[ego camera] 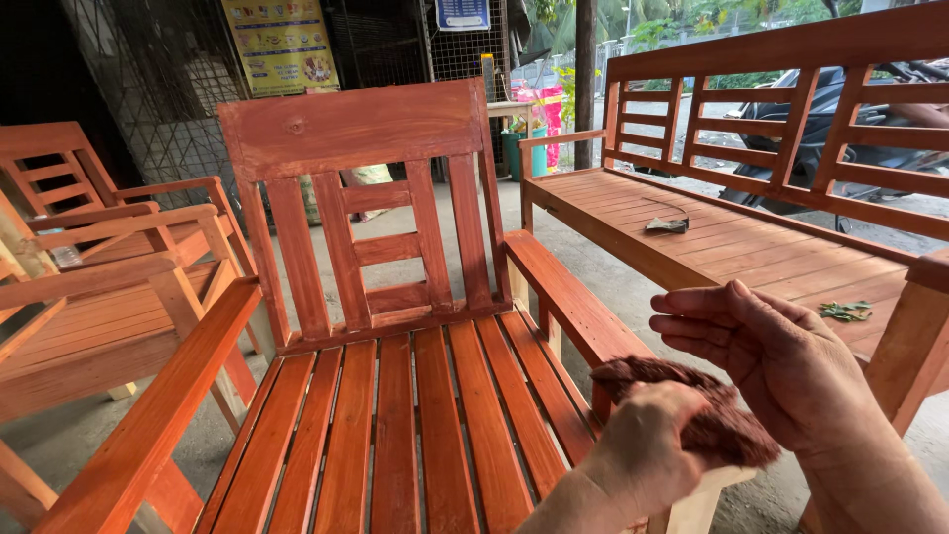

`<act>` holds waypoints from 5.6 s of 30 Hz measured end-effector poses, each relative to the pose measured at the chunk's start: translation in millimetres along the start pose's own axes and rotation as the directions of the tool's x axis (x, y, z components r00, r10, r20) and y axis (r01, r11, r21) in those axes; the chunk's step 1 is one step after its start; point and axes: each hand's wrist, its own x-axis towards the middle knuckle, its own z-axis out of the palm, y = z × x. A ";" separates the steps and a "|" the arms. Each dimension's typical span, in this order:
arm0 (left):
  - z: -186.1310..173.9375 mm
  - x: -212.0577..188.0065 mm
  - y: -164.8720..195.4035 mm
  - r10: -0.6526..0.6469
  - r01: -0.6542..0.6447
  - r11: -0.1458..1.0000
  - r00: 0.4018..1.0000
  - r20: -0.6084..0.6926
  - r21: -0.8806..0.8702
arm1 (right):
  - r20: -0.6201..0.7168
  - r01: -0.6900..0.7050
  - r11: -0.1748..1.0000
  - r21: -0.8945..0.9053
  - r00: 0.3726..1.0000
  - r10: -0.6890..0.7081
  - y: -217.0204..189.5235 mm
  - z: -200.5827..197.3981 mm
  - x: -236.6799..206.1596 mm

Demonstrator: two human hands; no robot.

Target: The person uses a cloth to apply reddish-brown stain to a wooden chair, covering the seat slats, backrest, and armrests. The person repeatedly dips the cloth into a container of stain to reload it during the process.

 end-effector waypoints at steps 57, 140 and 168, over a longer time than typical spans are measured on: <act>25.6 -14.1 20.9 0.287 -0.381 0.801 0.921 0.263 0.461 | -0.095 0.033 0.999 -0.027 0.995 -0.035 -3.0 -20.9 -4.9; 106.7 -39.8 -45.6 -0.544 0.311 0.759 0.785 -0.297 -0.572 | -0.086 -0.030 0.996 -0.084 0.996 0.023 6.6 -14.2 -14.7; 54.5 -71.7 -5.2 0.050 -0.109 0.955 0.976 -0.214 -0.274 | -0.041 0.050 0.997 -0.065 0.998 -0.053 7.8 -26.1 -15.7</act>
